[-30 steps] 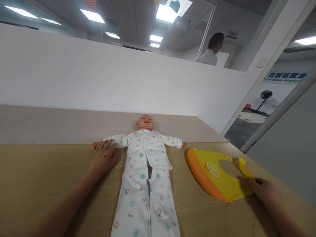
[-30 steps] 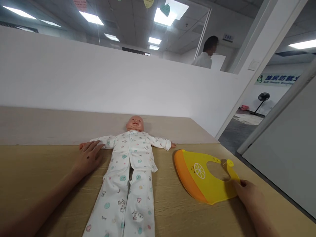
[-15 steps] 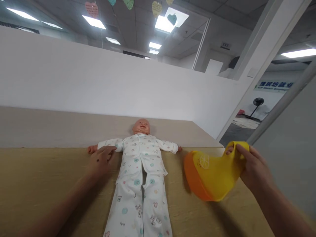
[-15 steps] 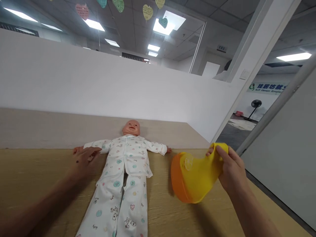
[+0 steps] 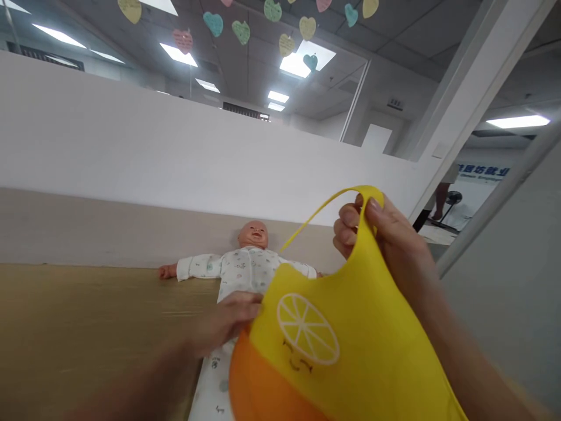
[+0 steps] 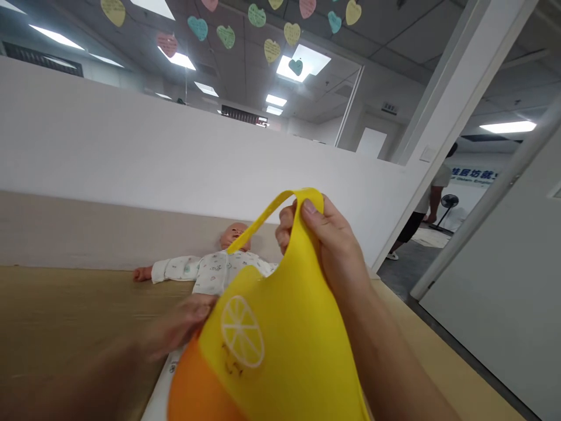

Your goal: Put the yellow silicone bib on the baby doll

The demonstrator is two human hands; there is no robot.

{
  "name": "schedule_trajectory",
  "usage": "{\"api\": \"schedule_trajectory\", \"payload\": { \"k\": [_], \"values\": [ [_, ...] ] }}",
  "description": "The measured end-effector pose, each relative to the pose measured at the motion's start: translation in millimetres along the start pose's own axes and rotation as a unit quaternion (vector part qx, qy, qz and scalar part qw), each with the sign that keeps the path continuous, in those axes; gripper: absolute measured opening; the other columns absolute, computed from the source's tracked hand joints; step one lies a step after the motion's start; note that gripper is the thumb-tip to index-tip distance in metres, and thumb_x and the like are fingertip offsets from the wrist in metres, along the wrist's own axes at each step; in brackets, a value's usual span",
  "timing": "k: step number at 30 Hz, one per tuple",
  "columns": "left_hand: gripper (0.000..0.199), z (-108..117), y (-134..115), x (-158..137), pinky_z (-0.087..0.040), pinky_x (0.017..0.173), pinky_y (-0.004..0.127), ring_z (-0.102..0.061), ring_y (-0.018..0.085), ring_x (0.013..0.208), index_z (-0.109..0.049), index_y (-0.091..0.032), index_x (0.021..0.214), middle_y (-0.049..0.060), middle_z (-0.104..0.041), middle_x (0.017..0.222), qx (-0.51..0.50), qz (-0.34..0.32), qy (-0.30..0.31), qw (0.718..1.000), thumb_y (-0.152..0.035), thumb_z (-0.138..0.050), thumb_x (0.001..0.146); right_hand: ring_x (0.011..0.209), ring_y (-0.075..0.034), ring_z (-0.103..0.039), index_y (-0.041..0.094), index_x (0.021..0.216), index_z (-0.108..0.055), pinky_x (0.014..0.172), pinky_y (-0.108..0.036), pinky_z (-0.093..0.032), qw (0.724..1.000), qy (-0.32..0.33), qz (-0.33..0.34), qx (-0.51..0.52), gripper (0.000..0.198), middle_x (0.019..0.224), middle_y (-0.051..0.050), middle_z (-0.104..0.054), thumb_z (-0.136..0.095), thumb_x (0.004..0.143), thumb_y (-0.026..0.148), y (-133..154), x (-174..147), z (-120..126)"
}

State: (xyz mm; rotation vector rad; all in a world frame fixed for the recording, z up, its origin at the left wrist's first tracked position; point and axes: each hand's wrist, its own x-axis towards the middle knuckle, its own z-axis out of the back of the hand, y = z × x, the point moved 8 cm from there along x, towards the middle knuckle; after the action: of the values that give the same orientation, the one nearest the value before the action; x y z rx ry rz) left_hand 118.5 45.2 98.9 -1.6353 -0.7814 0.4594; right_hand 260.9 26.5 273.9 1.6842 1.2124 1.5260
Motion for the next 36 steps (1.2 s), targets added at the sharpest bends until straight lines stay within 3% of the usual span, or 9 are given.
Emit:
{"api": "schedule_trajectory", "payload": {
  "k": [4,8,12,14,21,27,30,33,36],
  "values": [
    [0.042,18,-9,-8,-0.051,0.073,0.031,-0.067,0.023,0.079,-0.065,-0.016,0.099,0.008,-0.071,0.087,-0.181,0.016,-0.023,0.983,-0.03,-0.07,0.06,0.091,-0.018,-0.061,0.024,0.088,-0.057,0.057,-0.022,-0.048,1.0,0.015,-0.019,-0.011,0.023,0.101,-0.004,-0.063,-0.066,0.073,0.039,-23,14,-7],
    [0.04,46,-14,-17,-0.052,0.066,0.032,-0.068,0.026,0.078,-0.068,-0.02,0.09,0.005,-0.072,0.08,-0.194,0.018,-0.11,0.975,-0.026,-0.07,0.051,0.113,-0.023,-0.054,0.023,0.099,-0.059,0.064,-0.026,-0.051,0.998,0.008,-0.045,0.053,0.029,0.122,-0.006,-0.059,-0.066,0.073,0.034,-47,22,-12],
    [0.025,68,-18,-21,-0.053,0.061,0.031,-0.068,0.025,0.071,-0.068,-0.023,0.067,0.001,-0.07,0.065,-0.186,0.024,-0.208,0.96,-0.028,-0.073,0.044,0.117,-0.023,-0.051,0.022,0.099,-0.062,0.064,-0.024,-0.05,0.994,-0.036,-0.043,0.098,0.028,0.125,-0.005,-0.057,-0.064,0.072,0.029,-61,19,-12],
    [0.026,74,-21,-22,-0.053,0.062,0.03,-0.068,0.026,0.075,-0.067,-0.022,0.067,0.002,-0.071,0.069,-0.166,0.034,-0.251,0.953,-0.033,-0.074,0.045,0.118,-0.023,-0.051,0.022,0.097,-0.063,0.064,-0.023,-0.051,0.99,-0.049,-0.051,0.12,0.026,0.126,-0.005,-0.057,-0.063,0.072,0.027,-65,17,-11],
    [0.064,67,-41,-24,-0.052,0.077,0.035,-0.062,0.03,0.1,-0.057,-0.027,0.112,0.003,-0.069,0.107,-0.058,0.033,-0.25,0.966,-0.033,-0.079,0.052,0.116,-0.023,-0.051,0.021,0.103,-0.065,0.065,-0.023,-0.05,0.992,-0.037,-0.035,0.113,0.031,0.118,-0.007,-0.061,-0.063,0.073,0.028,-56,14,-8],
    [0.06,65,-77,-12,-0.053,0.071,0.031,-0.065,0.028,0.091,-0.058,-0.018,0.114,0.009,-0.069,0.106,-0.009,-0.015,-0.225,0.974,-0.038,-0.075,0.059,0.108,-0.021,-0.055,0.023,0.1,-0.064,0.07,-0.026,-0.049,0.994,-0.036,-0.036,0.097,0.031,0.115,-0.004,-0.062,-0.064,0.07,0.028,-57,29,-9],
    [0.052,72,-85,1,-0.052,0.077,0.032,-0.064,0.027,0.094,-0.059,-0.017,0.115,0.01,-0.067,0.109,0.002,-0.04,-0.219,0.975,-0.038,-0.068,0.068,0.086,-0.019,-0.061,0.021,0.089,-0.063,0.064,-0.026,-0.048,0.993,-0.056,-0.064,0.085,0.024,0.095,-0.004,-0.066,-0.065,0.066,0.029,-75,42,-1],
    [0.052,86,-79,13,-0.052,0.078,0.031,-0.065,0.026,0.095,-0.058,-0.017,0.117,0.011,-0.066,0.111,0.016,-0.043,-0.241,0.969,-0.04,-0.065,0.072,0.065,-0.016,-0.058,0.021,0.082,-0.059,0.057,-0.026,-0.045,0.991,-0.082,-0.08,0.067,0.023,0.071,0.0,-0.062,-0.066,0.063,0.031,-103,59,11],
    [0.054,104,-66,24,-0.053,0.074,0.029,-0.066,0.024,0.091,-0.058,-0.016,0.118,0.012,-0.068,0.107,0.028,-0.03,-0.275,0.961,-0.042,-0.065,0.071,0.056,-0.013,-0.053,0.021,0.079,-0.057,0.053,-0.024,-0.041,0.992,-0.096,-0.067,0.045,0.023,0.066,0.003,-0.057,-0.065,0.06,0.032,-129,77,22]
  ]
}}
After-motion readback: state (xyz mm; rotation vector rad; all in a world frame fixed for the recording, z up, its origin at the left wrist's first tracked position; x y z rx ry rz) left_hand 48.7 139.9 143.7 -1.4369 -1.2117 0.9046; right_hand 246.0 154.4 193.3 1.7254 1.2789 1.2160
